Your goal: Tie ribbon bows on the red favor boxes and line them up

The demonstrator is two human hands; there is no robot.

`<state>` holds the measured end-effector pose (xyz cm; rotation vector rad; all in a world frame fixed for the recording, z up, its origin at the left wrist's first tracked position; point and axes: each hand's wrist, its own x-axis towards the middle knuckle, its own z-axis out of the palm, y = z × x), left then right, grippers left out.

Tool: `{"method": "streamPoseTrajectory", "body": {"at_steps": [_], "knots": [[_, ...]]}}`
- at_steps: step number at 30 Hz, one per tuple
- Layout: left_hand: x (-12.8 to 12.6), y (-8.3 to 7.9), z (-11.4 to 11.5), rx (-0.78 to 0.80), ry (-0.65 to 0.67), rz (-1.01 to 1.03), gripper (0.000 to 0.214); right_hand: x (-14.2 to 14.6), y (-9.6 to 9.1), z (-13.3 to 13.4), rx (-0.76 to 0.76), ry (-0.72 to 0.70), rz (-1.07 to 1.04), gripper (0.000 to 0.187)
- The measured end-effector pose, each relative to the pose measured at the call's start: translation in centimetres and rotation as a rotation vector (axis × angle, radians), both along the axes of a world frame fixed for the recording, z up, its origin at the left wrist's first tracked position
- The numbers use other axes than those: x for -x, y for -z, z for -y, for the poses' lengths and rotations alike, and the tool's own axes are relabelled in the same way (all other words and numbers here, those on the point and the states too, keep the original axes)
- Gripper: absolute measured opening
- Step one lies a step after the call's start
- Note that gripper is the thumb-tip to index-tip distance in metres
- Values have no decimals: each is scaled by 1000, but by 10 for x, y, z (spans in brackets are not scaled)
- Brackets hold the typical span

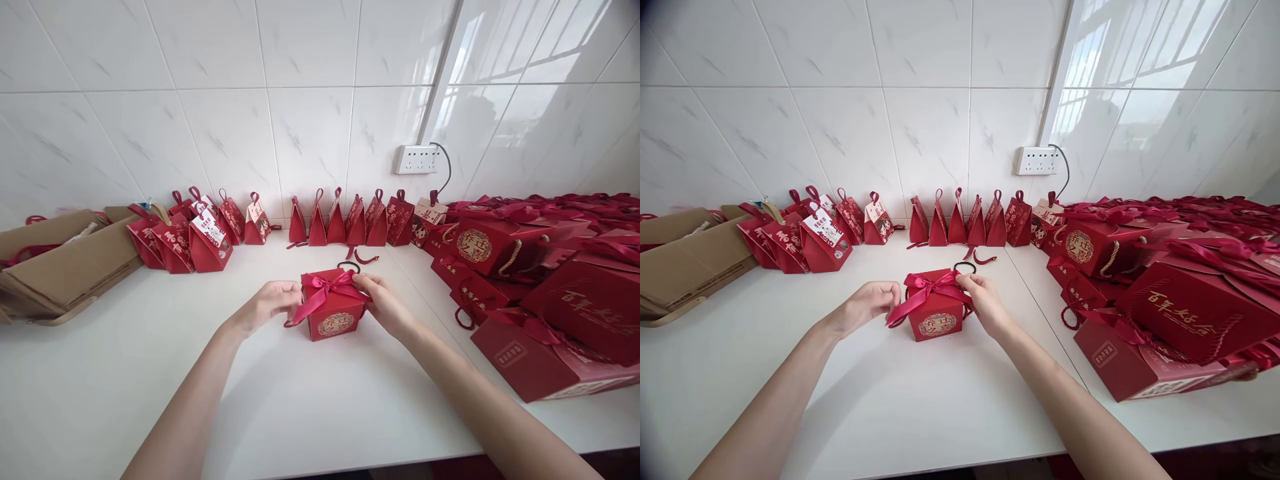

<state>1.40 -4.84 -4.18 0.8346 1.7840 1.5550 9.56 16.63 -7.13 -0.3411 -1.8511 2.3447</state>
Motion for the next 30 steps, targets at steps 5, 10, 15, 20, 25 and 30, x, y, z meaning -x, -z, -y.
{"method": "streamPoseTrajectory", "body": {"at_steps": [5, 10, 15, 20, 25, 30], "knots": [[2, 11, -13, 23, -429, -156, 39, 1, 2, -1, -194, 39, -104, 33], [-6, 21, -29, -33, -429, -207, 40, 1, 1, -1, -329, 12, -280, 33], [-11, 22, -29, -50, -432, -125, 36, 1, 1, -4, -379, 2, -306, 31], [-13, 19, -30, -90, -409, -31, 33, 1, 1, -6, -532, 30, -388, 25], [-14, 18, -29, -156, -470, 30, 31, -3, -1, -5, -432, 10, -360, 21], [-13, 19, -30, -206, -444, 83, 32, 0, 0, -5, -527, -72, -422, 39]]}}
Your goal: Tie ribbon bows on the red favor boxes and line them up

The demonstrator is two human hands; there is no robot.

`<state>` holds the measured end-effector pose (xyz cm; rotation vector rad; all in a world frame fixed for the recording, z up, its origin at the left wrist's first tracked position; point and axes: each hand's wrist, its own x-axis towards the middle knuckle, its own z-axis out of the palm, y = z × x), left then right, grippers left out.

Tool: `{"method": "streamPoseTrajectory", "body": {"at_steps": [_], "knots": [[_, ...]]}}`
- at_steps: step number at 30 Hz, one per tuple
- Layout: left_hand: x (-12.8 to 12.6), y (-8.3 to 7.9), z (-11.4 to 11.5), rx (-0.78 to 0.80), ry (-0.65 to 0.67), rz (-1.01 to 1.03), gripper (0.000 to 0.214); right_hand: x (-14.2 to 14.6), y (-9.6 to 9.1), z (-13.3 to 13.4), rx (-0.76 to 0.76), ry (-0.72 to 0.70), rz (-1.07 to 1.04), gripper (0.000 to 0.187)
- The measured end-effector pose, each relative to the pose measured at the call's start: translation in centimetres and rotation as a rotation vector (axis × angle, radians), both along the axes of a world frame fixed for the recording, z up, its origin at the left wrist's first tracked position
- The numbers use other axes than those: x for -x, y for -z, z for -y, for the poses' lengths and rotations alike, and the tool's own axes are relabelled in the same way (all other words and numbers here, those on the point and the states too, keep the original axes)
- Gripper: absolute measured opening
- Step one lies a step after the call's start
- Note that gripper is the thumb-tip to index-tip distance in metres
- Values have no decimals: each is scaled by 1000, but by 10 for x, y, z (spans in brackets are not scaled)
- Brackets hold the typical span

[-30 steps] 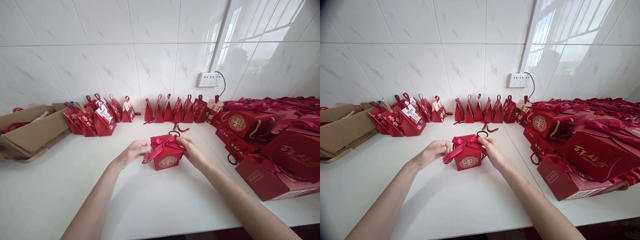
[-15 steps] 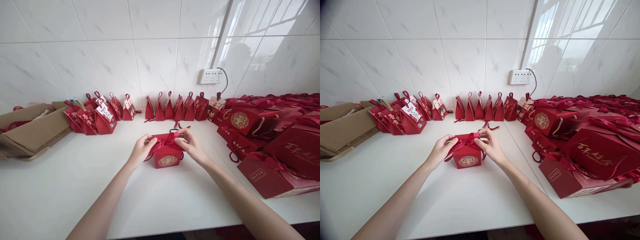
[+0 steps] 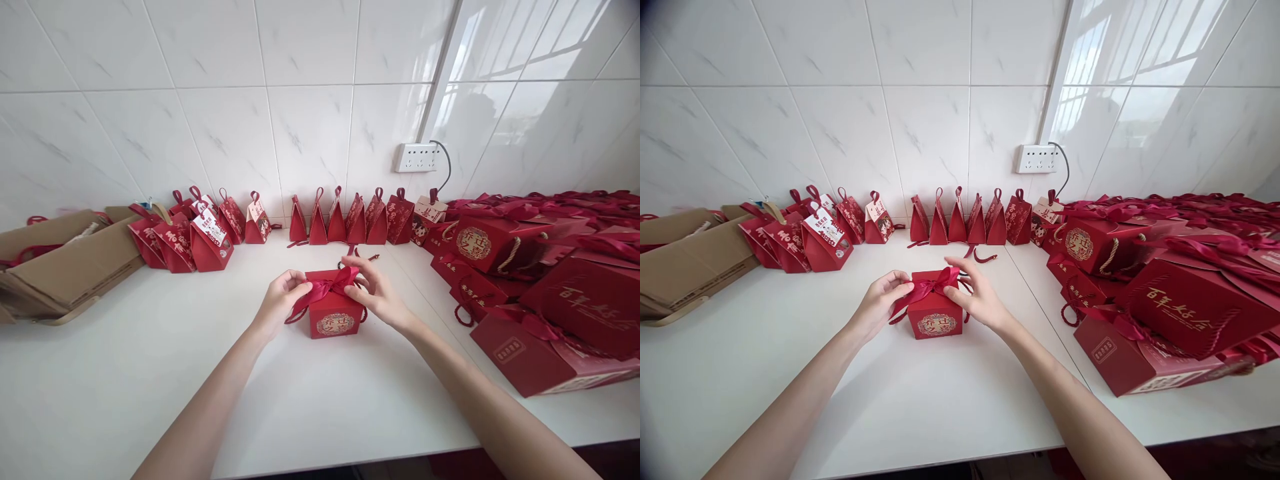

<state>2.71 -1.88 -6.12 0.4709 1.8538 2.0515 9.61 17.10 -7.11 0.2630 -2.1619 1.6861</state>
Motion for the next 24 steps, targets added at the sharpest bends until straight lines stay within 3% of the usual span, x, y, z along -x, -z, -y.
{"method": "streamPoseTrajectory", "body": {"at_steps": [2, 8, 11, 18, 24], "knots": [[0, 0, -1, 22, 0, 9, 33, 2, 0, 2, -18, 41, 16, 24], [-3, 1, -4, 179, 33, -24, 35, -3, -2, 6, 198, 152, 156, 37], [-6, 1, -4, 204, 61, -38, 36, -6, -2, 6, 238, 168, 185, 37], [-11, 4, -7, 169, 41, -27, 36, -3, 1, 7, 513, 154, 304, 30], [-17, 15, -15, 72, -38, 16, 36, -6, 1, 11, 602, 140, 345, 42]]}}
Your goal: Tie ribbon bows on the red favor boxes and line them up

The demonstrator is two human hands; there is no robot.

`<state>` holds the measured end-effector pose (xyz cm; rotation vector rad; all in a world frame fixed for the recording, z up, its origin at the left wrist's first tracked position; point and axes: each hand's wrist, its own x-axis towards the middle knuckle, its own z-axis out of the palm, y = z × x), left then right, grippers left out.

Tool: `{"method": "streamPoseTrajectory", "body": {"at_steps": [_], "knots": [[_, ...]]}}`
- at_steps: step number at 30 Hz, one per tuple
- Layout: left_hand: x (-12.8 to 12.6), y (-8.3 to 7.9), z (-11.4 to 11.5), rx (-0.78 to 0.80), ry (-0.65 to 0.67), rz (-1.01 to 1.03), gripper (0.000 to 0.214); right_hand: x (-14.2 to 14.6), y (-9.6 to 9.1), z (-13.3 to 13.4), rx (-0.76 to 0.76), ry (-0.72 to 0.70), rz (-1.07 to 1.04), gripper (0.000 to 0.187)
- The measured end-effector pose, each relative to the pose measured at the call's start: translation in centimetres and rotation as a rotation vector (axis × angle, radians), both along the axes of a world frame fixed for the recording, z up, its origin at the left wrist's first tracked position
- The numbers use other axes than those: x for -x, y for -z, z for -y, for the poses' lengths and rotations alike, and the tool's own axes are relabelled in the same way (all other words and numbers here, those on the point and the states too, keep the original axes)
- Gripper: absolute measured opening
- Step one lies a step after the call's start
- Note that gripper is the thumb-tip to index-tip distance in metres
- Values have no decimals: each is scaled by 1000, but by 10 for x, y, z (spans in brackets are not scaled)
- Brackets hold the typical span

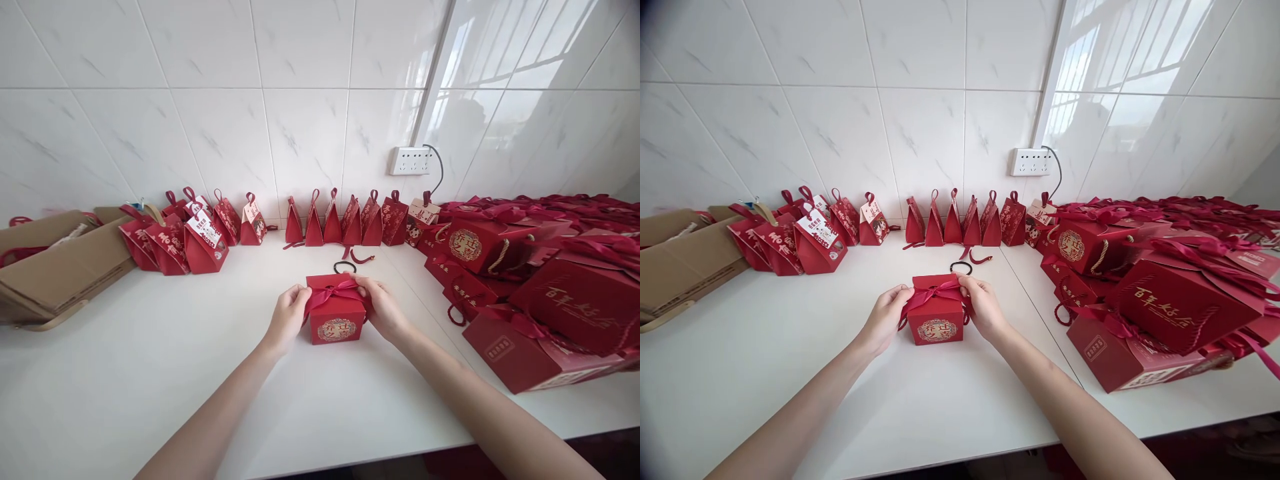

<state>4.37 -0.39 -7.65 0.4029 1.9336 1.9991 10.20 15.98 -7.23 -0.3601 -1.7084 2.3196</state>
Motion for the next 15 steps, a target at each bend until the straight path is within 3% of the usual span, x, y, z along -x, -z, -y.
{"method": "streamPoseTrajectory", "body": {"at_steps": [7, 15], "knots": [[-3, 15, -6, -7, -123, -115, 36, 2, 10, 3, 136, 29, 2, 42], [-1, 16, -1, 3, -124, -174, 33, 6, 13, -9, 49, -38, -60, 38]]}}
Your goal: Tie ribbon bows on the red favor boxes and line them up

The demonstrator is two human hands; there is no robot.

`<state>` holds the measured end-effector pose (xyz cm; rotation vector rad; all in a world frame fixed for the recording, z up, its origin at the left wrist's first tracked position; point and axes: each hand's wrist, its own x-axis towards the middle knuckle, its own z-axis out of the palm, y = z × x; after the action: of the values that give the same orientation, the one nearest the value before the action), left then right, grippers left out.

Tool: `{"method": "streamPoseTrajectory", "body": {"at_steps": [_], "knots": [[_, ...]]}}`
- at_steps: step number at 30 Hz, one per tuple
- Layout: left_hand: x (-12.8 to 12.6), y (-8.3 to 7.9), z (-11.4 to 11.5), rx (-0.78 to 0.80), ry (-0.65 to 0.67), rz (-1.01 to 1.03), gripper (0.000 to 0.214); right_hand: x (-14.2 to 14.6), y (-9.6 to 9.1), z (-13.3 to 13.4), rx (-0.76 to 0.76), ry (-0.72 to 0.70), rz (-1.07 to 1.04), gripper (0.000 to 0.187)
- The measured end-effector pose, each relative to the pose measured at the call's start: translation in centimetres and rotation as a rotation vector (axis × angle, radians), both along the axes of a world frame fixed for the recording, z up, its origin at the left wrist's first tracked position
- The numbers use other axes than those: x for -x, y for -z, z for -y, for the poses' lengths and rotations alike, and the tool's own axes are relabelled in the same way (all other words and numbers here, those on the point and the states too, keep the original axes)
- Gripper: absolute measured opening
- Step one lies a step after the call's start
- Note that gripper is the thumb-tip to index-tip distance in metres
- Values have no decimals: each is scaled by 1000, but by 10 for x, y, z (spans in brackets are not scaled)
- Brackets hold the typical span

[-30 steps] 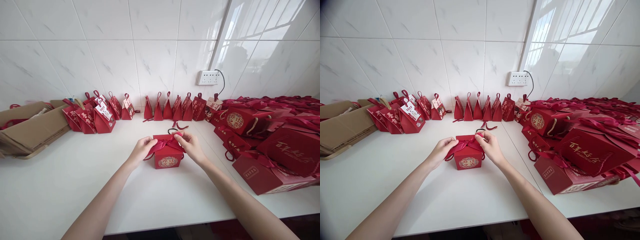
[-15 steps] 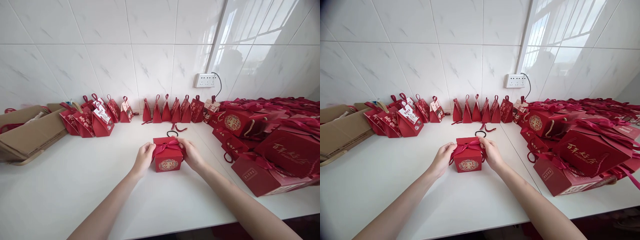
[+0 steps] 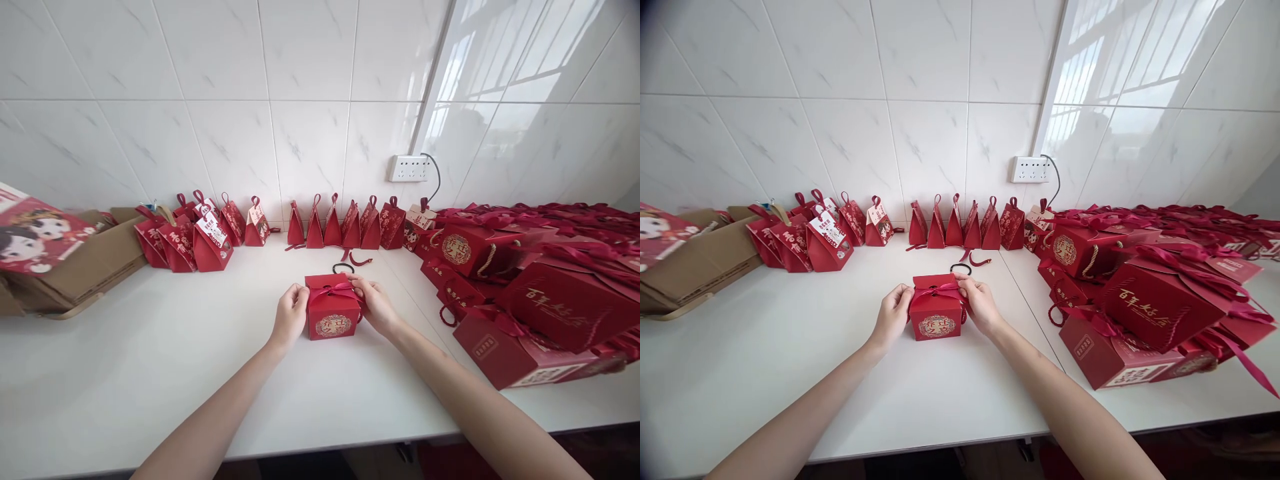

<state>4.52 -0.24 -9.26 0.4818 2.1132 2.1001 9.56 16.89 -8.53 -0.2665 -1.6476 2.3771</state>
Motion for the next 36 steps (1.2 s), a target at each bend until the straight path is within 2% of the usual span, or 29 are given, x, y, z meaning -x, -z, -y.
{"method": "streamPoseTrajectory", "body": {"at_steps": [2, 3, 5, 8, 10, 14, 19, 22, 25, 29, 31, 33, 36], "knots": [[5, -1, 2, -5, 40, 16, 34, -1, -4, -9, -68, -107, -68, 34], [7, -2, 2, -9, 63, 27, 36, -2, -7, -13, -131, -171, -106, 38], [11, -5, 3, -25, 104, 45, 38, -8, -14, -21, -327, -296, -147, 60], [10, -11, 3, -19, 187, 123, 42, -19, -24, -24, -677, -430, -98, 102], [8, -15, 3, 8, 231, 174, 48, -24, -28, -22, -822, -461, -67, 113], [7, -18, 7, 27, 286, 191, 54, -22, -23, -15, -997, -341, -167, 113], [15, -15, 12, 115, 285, 72, 51, -14, -11, -16, -1241, -145, -412, 103], [17, -17, 15, 172, 293, 7, 43, -11, -7, -18, -1309, -93, -454, 100], [16, -20, 18, 117, 293, -52, 32, -7, -4, -21, -1325, -45, -471, 99], [16, -24, 20, 76, 393, -36, 30, -1, 1, -25, -1319, 28, -505, 94], [15, -25, 20, 175, 459, 26, 31, 1, 3, -26, -1298, 65, -505, 94], [15, -25, 19, 338, 507, 83, 33, 2, 2, -25, -1282, 92, -484, 95], [14, -24, 18, 531, 506, 101, 34, 0, 1, -22, -1294, 81, -451, 95]]}}
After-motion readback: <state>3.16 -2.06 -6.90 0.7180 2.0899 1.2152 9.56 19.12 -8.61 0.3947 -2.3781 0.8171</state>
